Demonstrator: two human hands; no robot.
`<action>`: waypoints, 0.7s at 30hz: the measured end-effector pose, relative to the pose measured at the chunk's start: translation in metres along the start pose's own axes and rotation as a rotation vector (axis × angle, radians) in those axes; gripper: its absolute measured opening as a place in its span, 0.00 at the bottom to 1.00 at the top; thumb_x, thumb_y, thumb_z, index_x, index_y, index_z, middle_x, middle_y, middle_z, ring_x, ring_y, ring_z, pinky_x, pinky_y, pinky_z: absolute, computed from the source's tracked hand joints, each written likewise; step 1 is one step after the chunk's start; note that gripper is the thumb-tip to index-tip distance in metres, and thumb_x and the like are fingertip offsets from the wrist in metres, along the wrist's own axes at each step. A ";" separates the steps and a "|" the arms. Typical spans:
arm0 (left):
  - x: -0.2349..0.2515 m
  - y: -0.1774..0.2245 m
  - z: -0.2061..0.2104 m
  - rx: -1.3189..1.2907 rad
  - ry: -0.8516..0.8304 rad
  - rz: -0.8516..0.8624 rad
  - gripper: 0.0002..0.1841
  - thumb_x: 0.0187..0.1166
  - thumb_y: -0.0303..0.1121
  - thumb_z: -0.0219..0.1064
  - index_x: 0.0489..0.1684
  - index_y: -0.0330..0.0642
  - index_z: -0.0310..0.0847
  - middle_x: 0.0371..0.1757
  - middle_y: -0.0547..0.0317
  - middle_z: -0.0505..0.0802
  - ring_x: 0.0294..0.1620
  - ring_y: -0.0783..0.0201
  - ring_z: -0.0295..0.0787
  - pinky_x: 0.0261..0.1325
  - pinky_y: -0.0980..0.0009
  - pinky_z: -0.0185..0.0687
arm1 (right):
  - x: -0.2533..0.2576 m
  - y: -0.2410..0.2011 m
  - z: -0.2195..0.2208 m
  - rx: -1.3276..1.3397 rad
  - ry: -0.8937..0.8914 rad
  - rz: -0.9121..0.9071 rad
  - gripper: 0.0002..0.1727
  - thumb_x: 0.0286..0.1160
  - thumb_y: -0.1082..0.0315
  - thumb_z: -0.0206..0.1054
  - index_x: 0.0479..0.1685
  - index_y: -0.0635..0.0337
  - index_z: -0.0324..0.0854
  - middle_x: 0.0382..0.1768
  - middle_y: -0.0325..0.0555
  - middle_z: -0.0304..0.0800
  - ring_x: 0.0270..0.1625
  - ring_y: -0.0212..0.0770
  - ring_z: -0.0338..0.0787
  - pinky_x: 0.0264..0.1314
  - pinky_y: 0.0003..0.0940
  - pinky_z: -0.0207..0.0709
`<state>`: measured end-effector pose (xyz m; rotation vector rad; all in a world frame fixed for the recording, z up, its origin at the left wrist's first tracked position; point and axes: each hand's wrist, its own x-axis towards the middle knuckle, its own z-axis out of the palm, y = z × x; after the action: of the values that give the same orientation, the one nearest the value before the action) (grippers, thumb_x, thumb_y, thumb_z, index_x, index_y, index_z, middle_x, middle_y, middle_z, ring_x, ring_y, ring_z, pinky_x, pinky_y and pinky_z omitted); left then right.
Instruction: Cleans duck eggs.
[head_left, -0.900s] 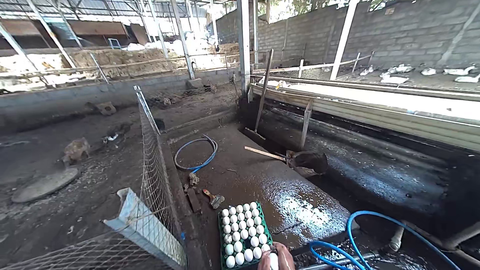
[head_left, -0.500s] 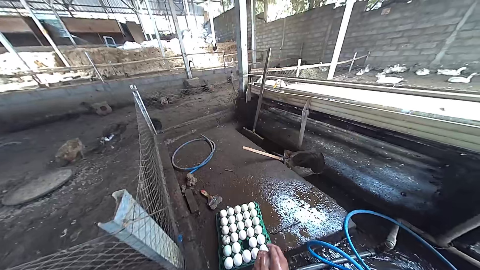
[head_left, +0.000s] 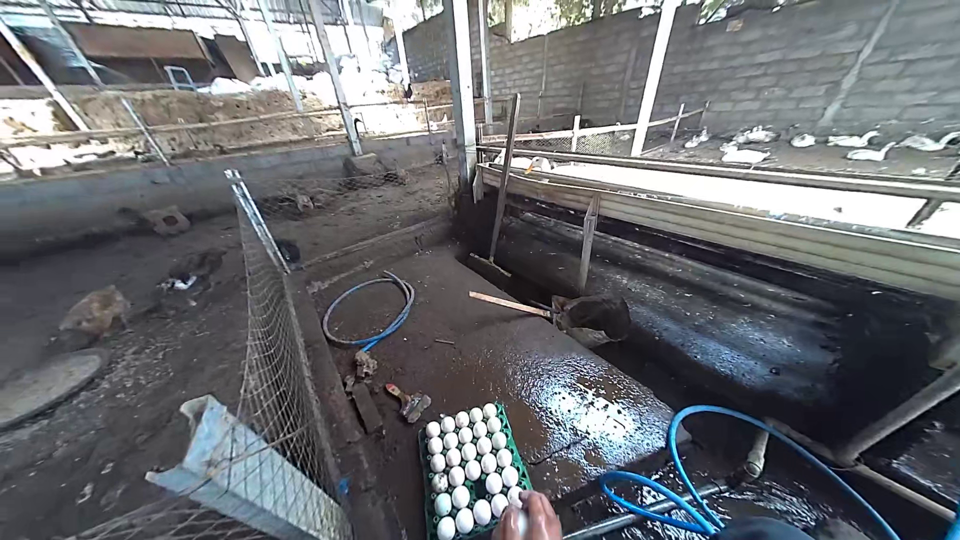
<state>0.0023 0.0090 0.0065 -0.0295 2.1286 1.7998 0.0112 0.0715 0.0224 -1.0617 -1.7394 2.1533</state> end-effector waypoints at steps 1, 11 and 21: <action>0.000 -0.002 -0.001 0.030 0.017 0.020 0.24 0.94 0.35 0.42 0.68 0.22 0.77 0.71 0.31 0.83 0.75 0.46 0.77 0.82 0.52 0.64 | -0.005 0.003 0.001 -0.013 -0.022 -0.054 0.20 0.88 0.68 0.50 0.65 0.76 0.76 0.55 0.68 0.85 0.59 0.55 0.86 0.67 0.53 0.77; 0.001 -0.012 -0.004 0.029 -0.067 0.077 0.26 0.93 0.36 0.40 0.69 0.21 0.75 0.72 0.29 0.81 0.75 0.46 0.76 0.81 0.52 0.66 | 0.002 0.009 -0.001 -0.024 0.019 -0.044 0.20 0.88 0.67 0.53 0.64 0.75 0.79 0.53 0.67 0.87 0.55 0.54 0.87 0.64 0.53 0.79; -0.001 -0.001 -0.007 0.028 -0.140 0.028 0.27 0.92 0.38 0.38 0.69 0.25 0.76 0.70 0.34 0.82 0.70 0.49 0.77 0.74 0.52 0.70 | 0.012 0.015 -0.004 -0.053 0.032 0.043 0.21 0.89 0.64 0.51 0.63 0.74 0.79 0.55 0.67 0.85 0.59 0.56 0.85 0.65 0.56 0.76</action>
<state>0.0020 0.0016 0.0067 0.1302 2.0653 1.7332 0.0089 0.0767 0.0036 -1.1506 -1.7851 2.1144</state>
